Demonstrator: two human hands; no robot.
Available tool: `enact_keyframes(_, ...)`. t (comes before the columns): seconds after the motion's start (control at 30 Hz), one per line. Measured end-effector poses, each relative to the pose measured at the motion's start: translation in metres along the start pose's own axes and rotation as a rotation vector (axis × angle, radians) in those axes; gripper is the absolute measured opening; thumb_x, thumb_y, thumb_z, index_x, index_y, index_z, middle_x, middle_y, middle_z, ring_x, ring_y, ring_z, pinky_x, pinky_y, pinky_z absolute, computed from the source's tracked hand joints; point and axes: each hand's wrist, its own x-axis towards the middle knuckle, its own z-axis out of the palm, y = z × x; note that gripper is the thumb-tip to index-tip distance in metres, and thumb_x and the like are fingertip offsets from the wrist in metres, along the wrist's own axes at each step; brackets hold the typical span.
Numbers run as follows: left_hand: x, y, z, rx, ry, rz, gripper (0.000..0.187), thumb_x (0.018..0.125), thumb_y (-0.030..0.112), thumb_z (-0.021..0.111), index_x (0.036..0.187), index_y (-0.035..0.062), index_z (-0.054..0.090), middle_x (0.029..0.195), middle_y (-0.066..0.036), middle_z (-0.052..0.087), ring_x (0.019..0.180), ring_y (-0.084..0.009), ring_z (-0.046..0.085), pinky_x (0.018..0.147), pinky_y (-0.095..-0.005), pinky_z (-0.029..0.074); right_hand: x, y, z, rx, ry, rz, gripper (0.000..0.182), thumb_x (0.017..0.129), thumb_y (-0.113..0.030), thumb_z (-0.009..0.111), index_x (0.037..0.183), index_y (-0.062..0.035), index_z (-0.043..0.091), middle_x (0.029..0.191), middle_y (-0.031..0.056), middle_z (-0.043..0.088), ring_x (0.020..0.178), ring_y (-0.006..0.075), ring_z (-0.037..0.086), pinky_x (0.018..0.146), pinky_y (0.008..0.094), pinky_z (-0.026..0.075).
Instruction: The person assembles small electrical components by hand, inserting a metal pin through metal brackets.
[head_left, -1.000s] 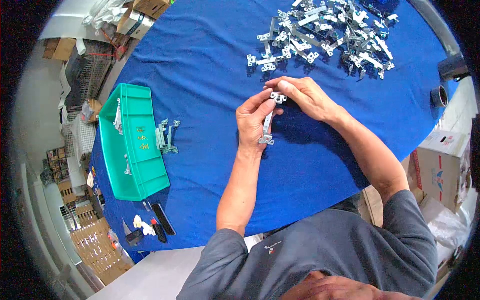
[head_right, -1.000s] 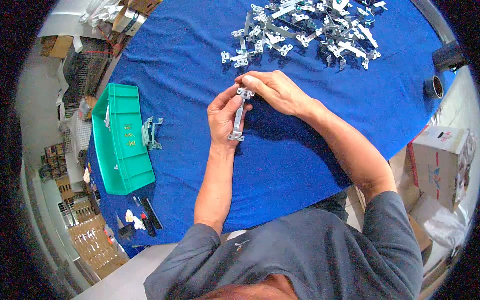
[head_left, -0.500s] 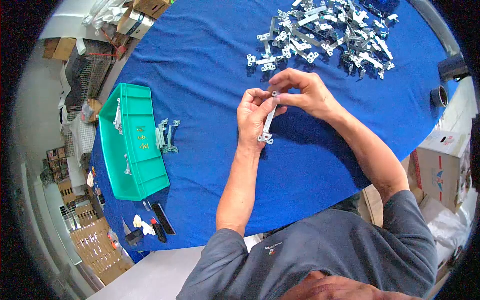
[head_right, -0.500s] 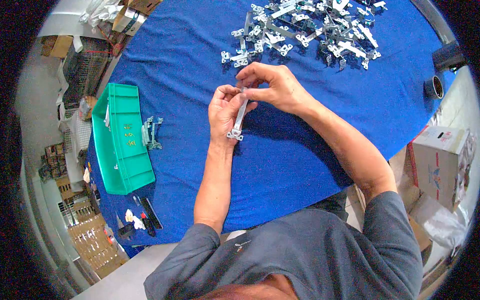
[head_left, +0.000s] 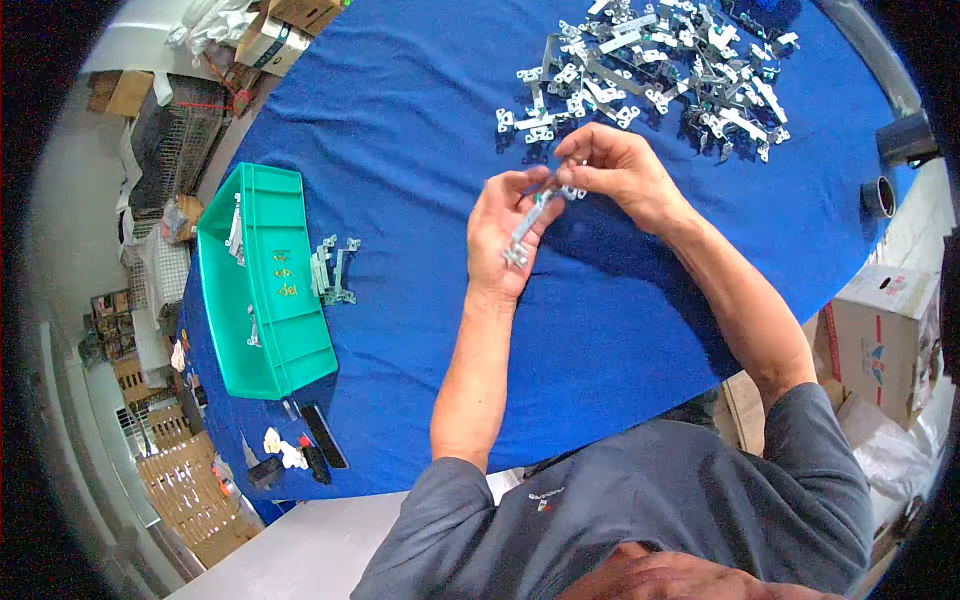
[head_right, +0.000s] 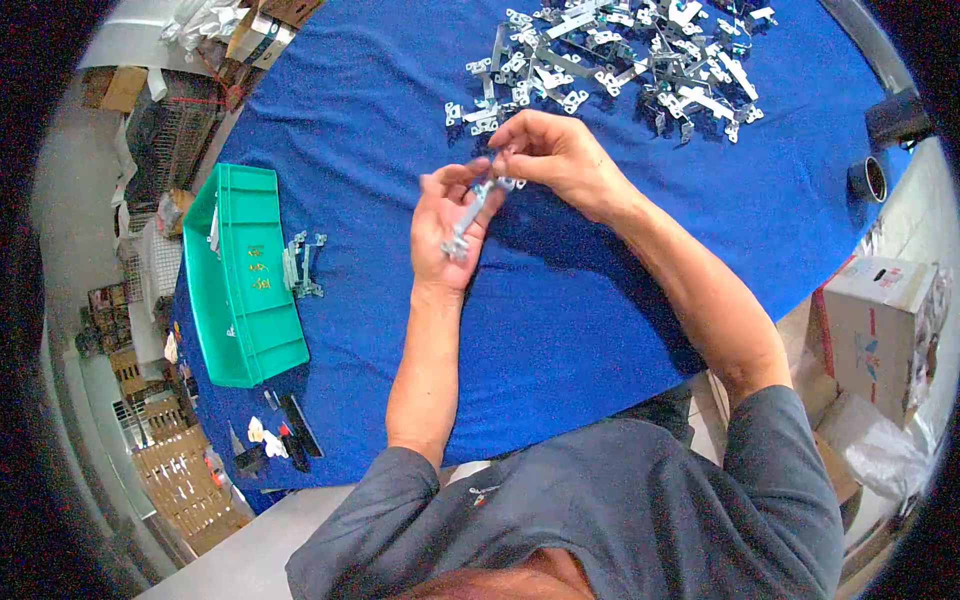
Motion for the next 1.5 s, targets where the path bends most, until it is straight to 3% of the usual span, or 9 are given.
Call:
enact_keyframes(0.1, 0.0, 0.008, 0.004, -0.397, -0.08, 0.124, 0.038, 0.098, 0.022, 0.052, 0.124, -0.0049, 0.051, 0.129, -0.029, 0.051, 0.131, -0.0452, 0.042, 0.109, -0.0516, 0.042, 0.003, 0.006, 0.0, -0.003, 0.133, -0.009, 0.019, 0.087, -0.006, 0.07, 0.104, -0.0006, 0.063, 0.082, -0.0007, 0.063, 0.074, 0.0067, 0.058, 0.068, 0.0213, 0.047)
enact_keyframes(0.23, 0.002, 0.006, 0.004, -0.23, -0.007, 0.289, 0.036, 0.083, -0.006, 0.053, 0.119, -0.0044, 0.053, 0.14, -0.031, 0.041, 0.134, -0.0449, 0.039, 0.113, -0.0478, 0.039, 0.003, 0.011, 0.002, -0.061, 0.181, 0.024, 0.019, 0.085, -0.006, 0.07, 0.102, 0.0012, 0.063, 0.078, 0.0009, 0.063, 0.069, 0.0072, 0.059, 0.062, 0.0226, 0.048)
enact_keyframes(0.67, 0.004, 0.003, 0.002, -0.172, 0.071, 0.344, 0.018, 0.092, -0.005, 0.051, 0.109, -0.0009, 0.055, 0.139, -0.029, 0.044, 0.134, -0.0396, 0.042, 0.112, -0.0448, 0.04, -0.002, -0.006, 0.005, -0.406, 0.007, 0.2, 0.014, 0.09, -0.012, 0.066, 0.095, 0.001, 0.063, 0.076, 0.0022, 0.064, 0.066, 0.0063, 0.059, 0.057, 0.0227, 0.048)
enact_keyframes(0.77, 0.0, -0.001, 0.006, 0.045, 0.163, 0.353, 0.015, 0.095, 0.003, 0.056, 0.11, -0.0016, 0.057, 0.131, -0.023, 0.054, 0.125, -0.0341, 0.053, 0.098, -0.037, 0.055, -0.001, 0.002, 0.004, -0.29, 0.099, 0.126, 0.014, 0.092, -0.014, 0.064, 0.095, -0.0003, 0.066, 0.076, 0.0009, 0.064, 0.066, 0.0056, 0.057, 0.057, 0.0224, 0.047)
enact_keyframes(0.83, -0.003, -0.003, 0.012, 0.419, 0.264, 0.376, 0.021, 0.094, 0.006, 0.061, 0.114, -0.0025, 0.062, 0.118, -0.017, 0.065, 0.107, -0.0216, 0.064, 0.069, -0.0234, 0.06, -0.002, -0.002, 0.004, -0.342, 0.123, 0.096, 0.018, 0.091, -0.017, 0.065, 0.095, 0.0005, 0.067, 0.076, 0.0033, 0.066, 0.065, 0.0075, 0.059, 0.056, 0.0248, 0.048)
enact_keyframes(0.93, -0.007, -0.005, 0.015, 0.77, 0.345, 0.322, 0.028, 0.094, 0.009, 0.063, 0.119, -0.0025, 0.063, 0.108, -0.013, 0.07, 0.094, -0.0111, 0.065, 0.049, -0.0172, 0.049, -0.002, 0.006, 0.001, -0.471, 0.161, -0.028, 0.022, 0.09, -0.02, 0.065, 0.096, 0.0012, 0.068, 0.077, 0.0063, 0.067, 0.064, 0.0105, 0.059, 0.056, 0.0283, 0.047)
enact_keyframes(1.07, -0.002, -0.011, 0.002, 1.03, 0.244, 0.461, 0.033, 0.095, 0.01, 0.061, 0.125, -0.0024, 0.06, 0.11, -0.013, 0.07, 0.093, -0.0081, 0.062, 0.07, -0.0208, 0.051, -0.001, 0.009, 0.002, -0.612, 0.158, -0.151, 0.022, 0.091, -0.018, 0.063, 0.098, 0.002, 0.067, 0.078, 0.0089, 0.065, 0.066, 0.0123, 0.057, 0.058, 0.0306, 0.045)
enact_keyframes(1.3, -0.003, -0.01, 0.014, 0.362, 0.217, 0.269, 0.024, 0.093, 0.008, 0.064, 0.115, -0.0012, 0.063, 0.108, -0.015, 0.069, 0.097, -0.0166, 0.067, 0.078, -0.0257, 0.055, -0.003, 0.004, 0.003, -0.583, 0.132, -0.07, 0.018, 0.091, -0.014, 0.062, 0.099, 0.001, 0.065, 0.073, 0.0072, 0.065, 0.065, 0.0097, 0.059, 0.058, 0.0295, 0.047)
enact_keyframes(1.5, -0.004, -0.014, 0.011, 0.284, 0.255, 0.257, 0.027, 0.091, 0.009, 0.066, 0.116, -0.0027, 0.063, 0.108, -0.014, 0.069, 0.091, -0.0157, 0.067, 0.069, -0.0238, 0.056, -0.005, 0.002, 0.009, -0.449, 0.151, -0.149, 0.017, 0.094, -0.014, 0.061, 0.102, 0.0004, 0.066, 0.076, 0.005, 0.067, 0.072, 0.009, 0.063, 0.064, 0.0252, 0.051)
